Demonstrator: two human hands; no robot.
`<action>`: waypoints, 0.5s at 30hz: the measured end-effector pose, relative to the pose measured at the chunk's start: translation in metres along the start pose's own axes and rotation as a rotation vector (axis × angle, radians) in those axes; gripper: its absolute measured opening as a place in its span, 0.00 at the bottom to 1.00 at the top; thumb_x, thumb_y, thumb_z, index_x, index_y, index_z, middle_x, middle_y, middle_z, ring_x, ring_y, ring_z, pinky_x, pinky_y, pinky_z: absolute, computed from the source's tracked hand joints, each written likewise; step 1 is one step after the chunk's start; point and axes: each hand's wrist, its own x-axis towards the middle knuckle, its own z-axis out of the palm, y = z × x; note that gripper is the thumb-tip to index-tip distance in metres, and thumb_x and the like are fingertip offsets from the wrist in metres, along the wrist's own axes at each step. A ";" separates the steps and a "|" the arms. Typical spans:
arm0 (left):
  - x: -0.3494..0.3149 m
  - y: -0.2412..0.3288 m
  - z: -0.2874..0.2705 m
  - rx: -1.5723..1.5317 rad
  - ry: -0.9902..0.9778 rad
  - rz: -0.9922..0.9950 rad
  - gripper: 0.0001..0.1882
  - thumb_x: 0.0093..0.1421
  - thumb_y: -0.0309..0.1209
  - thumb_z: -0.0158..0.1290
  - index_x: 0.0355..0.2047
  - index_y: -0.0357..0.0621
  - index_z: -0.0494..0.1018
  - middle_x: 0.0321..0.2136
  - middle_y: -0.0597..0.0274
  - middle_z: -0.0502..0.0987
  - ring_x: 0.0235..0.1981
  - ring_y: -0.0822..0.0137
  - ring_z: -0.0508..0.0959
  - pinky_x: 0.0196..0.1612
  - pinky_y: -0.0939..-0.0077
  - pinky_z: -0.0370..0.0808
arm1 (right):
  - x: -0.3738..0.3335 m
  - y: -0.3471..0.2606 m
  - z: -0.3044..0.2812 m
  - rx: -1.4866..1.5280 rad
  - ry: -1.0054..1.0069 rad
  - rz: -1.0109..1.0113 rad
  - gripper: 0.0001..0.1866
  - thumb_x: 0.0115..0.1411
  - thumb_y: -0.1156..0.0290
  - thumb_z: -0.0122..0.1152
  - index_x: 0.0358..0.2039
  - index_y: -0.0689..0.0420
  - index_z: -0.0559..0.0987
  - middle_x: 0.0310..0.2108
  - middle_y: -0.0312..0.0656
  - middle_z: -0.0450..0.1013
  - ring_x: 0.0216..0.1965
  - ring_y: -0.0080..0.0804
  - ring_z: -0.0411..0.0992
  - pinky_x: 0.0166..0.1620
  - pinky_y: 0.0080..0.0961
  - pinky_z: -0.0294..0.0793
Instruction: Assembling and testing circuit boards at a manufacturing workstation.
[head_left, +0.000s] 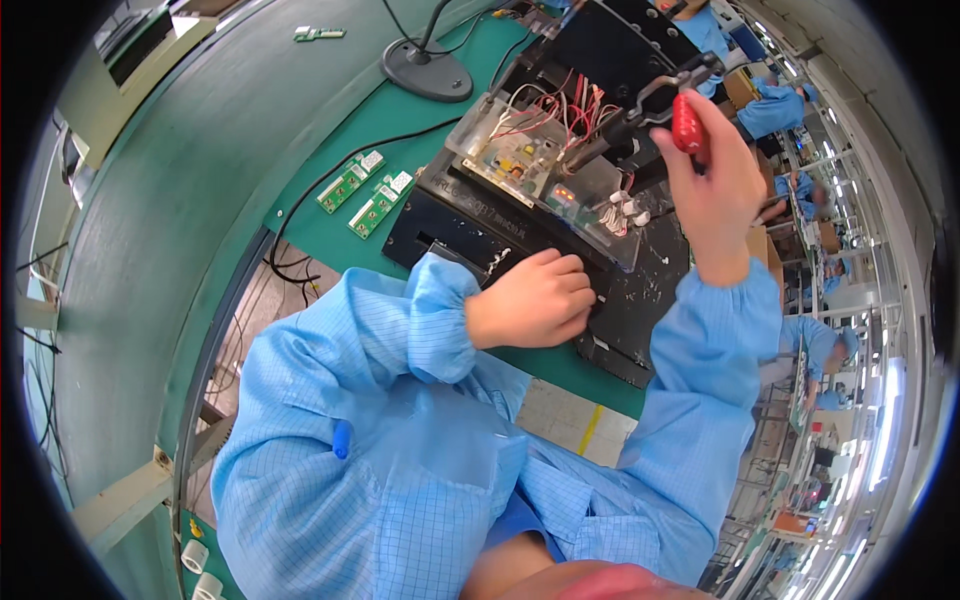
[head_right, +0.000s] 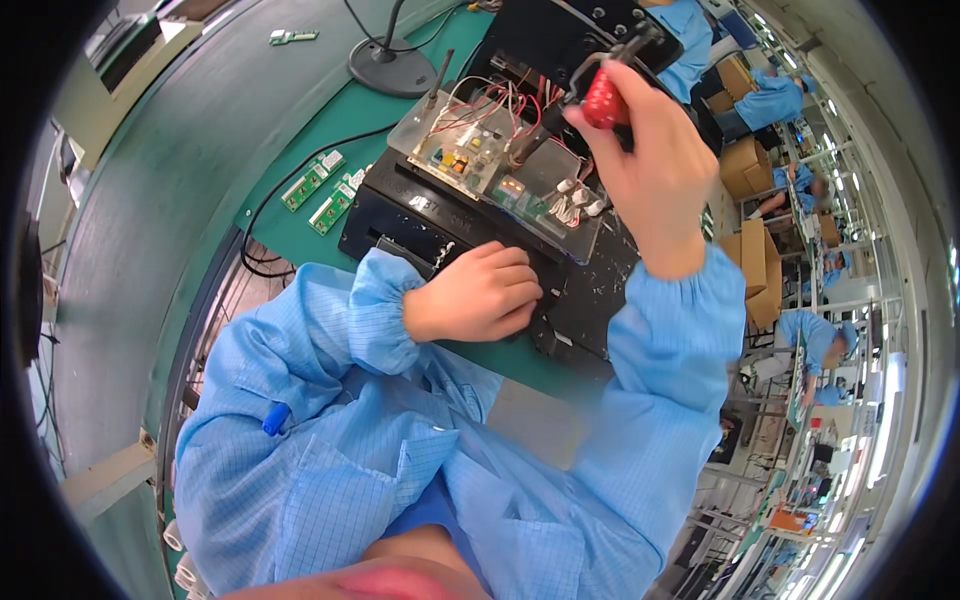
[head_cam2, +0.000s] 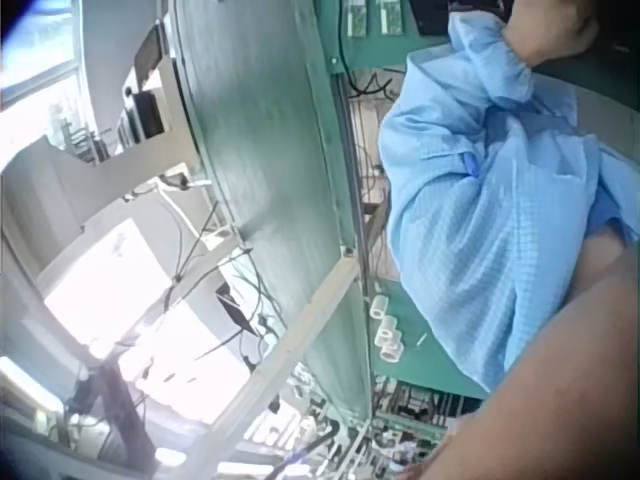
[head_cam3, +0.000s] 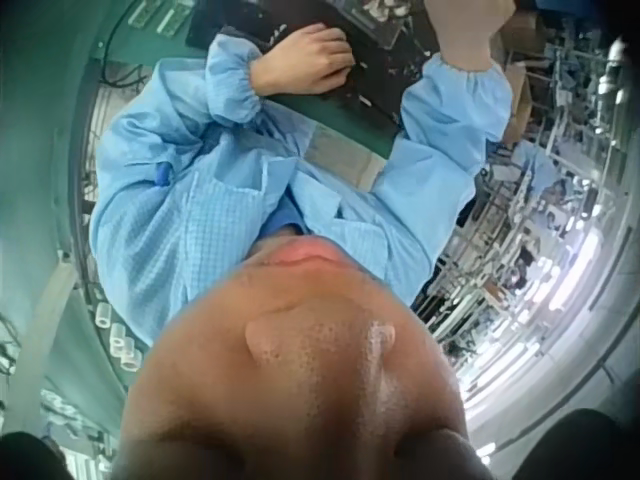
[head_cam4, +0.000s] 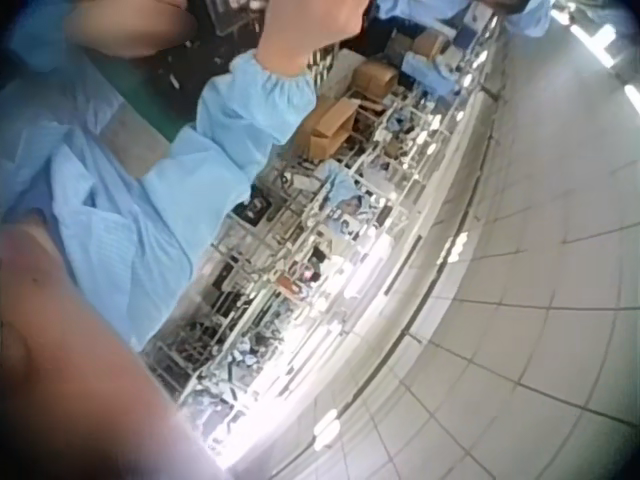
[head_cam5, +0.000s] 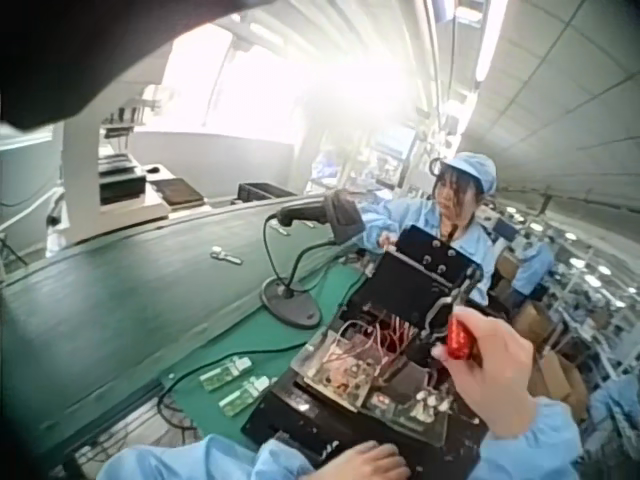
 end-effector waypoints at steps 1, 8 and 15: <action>-0.005 -0.005 -0.004 0.053 -0.017 0.013 0.08 0.52 0.30 0.56 0.32 0.40 0.75 0.34 0.62 0.77 0.39 0.60 0.76 0.46 0.64 0.73 | 0.009 0.002 0.007 -0.067 0.006 -0.181 0.19 0.52 0.64 0.75 0.43 0.53 0.79 0.24 0.34 0.75 0.22 0.20 0.72 0.24 0.19 0.67; 0.015 -0.025 -0.015 0.316 0.078 0.012 0.17 0.51 0.32 0.56 0.40 0.36 0.73 0.43 0.52 0.75 0.49 0.57 0.73 0.52 0.67 0.69 | 0.077 0.058 -0.006 0.433 0.083 0.646 0.19 0.64 0.53 0.60 0.30 0.58 0.81 0.20 0.32 0.72 0.21 0.19 0.66 0.26 0.20 0.63; 0.029 -0.047 -0.008 0.399 0.023 -0.119 0.24 0.52 0.38 0.57 0.44 0.33 0.72 0.44 0.47 0.73 0.49 0.53 0.72 0.56 0.62 0.67 | 0.063 0.094 0.033 0.516 -0.115 0.887 0.29 0.64 0.44 0.55 0.22 0.58 0.80 0.14 0.33 0.68 0.15 0.23 0.64 0.23 0.24 0.60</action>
